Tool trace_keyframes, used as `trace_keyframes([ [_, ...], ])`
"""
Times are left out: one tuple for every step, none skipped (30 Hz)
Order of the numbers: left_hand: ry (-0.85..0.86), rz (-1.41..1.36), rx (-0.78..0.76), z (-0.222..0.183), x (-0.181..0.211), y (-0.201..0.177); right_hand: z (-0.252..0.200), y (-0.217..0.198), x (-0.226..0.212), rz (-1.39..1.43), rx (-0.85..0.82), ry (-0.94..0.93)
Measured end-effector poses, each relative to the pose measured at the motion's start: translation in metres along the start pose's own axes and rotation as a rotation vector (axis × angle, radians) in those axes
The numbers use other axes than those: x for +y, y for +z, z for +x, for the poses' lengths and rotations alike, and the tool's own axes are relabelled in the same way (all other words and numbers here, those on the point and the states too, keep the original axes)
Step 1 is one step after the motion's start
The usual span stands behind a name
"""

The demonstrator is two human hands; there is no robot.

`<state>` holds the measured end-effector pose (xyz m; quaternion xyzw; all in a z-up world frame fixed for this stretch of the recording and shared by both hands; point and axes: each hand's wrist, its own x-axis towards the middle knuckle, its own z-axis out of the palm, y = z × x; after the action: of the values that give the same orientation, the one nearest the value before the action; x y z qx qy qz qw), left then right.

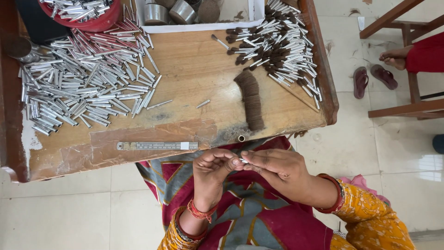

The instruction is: Assembling cosmetic brushes by inserting hair bundles into metal ferrules.

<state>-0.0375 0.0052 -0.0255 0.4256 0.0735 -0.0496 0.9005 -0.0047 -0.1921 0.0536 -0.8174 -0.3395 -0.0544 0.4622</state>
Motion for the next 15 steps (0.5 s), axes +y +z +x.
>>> trace_keyframes([
  [0.037, 0.003, -0.008, -0.001, -0.003, -0.003, 0.0, -0.002, -0.002, -0.014, -0.025, 0.06],
  [0.075, 0.006, -0.017, -0.001, -0.006, -0.006, 0.0, -0.003, -0.004, -0.029, -0.049, 0.118],
  [0.077, 0.005, -0.016, -0.001, -0.004, -0.005, 0.005, -0.006, -0.008, -0.029, -0.051, 0.116],
  [0.086, 0.0, -0.02, -0.001, -0.002, -0.005, 0.009, -0.008, -0.012, -0.015, -0.053, 0.157],
  [0.095, -0.006, -0.025, -0.001, 0.0, -0.004, 0.014, -0.011, -0.016, -0.001, -0.055, 0.198],
  [0.094, -0.006, -0.024, -0.001, 0.002, -0.004, 0.012, -0.011, -0.015, -0.002, -0.056, 0.198],
  [0.079, 0.001, -0.016, 0.0, 0.003, -0.004, 0.01, -0.011, -0.015, 0.005, -0.038, 0.172],
  [0.062, 0.009, -0.007, 0.0, 0.004, -0.004, 0.007, -0.011, -0.014, 0.011, -0.02, 0.146],
  [0.061, 0.008, -0.007, -0.001, 0.005, -0.003, 0.004, -0.01, -0.011, 0.012, -0.021, 0.148],
  [0.06, 0.007, -0.008, -0.001, 0.005, -0.002, 0.001, -0.009, -0.009, -0.008, -0.019, 0.124],
  [0.058, 0.006, -0.009, -0.002, 0.006, -0.002, -0.002, -0.008, -0.006, -0.027, -0.017, 0.101],
  [0.057, 0.006, -0.01, -0.002, 0.005, 0.0, -0.002, -0.007, -0.006, -0.027, -0.017, 0.102],
  [0.051, -0.003, -0.033, -0.003, 0.005, 0.001, -0.002, -0.006, -0.006, -0.018, -0.016, 0.064],
  [0.045, -0.012, -0.055, -0.004, 0.005, 0.003, -0.001, -0.005, -0.006, -0.008, -0.016, 0.025],
  [0.044, -0.012, -0.055, -0.005, 0.003, 0.001, -0.001, -0.006, -0.008, -0.008, -0.017, 0.025],
])
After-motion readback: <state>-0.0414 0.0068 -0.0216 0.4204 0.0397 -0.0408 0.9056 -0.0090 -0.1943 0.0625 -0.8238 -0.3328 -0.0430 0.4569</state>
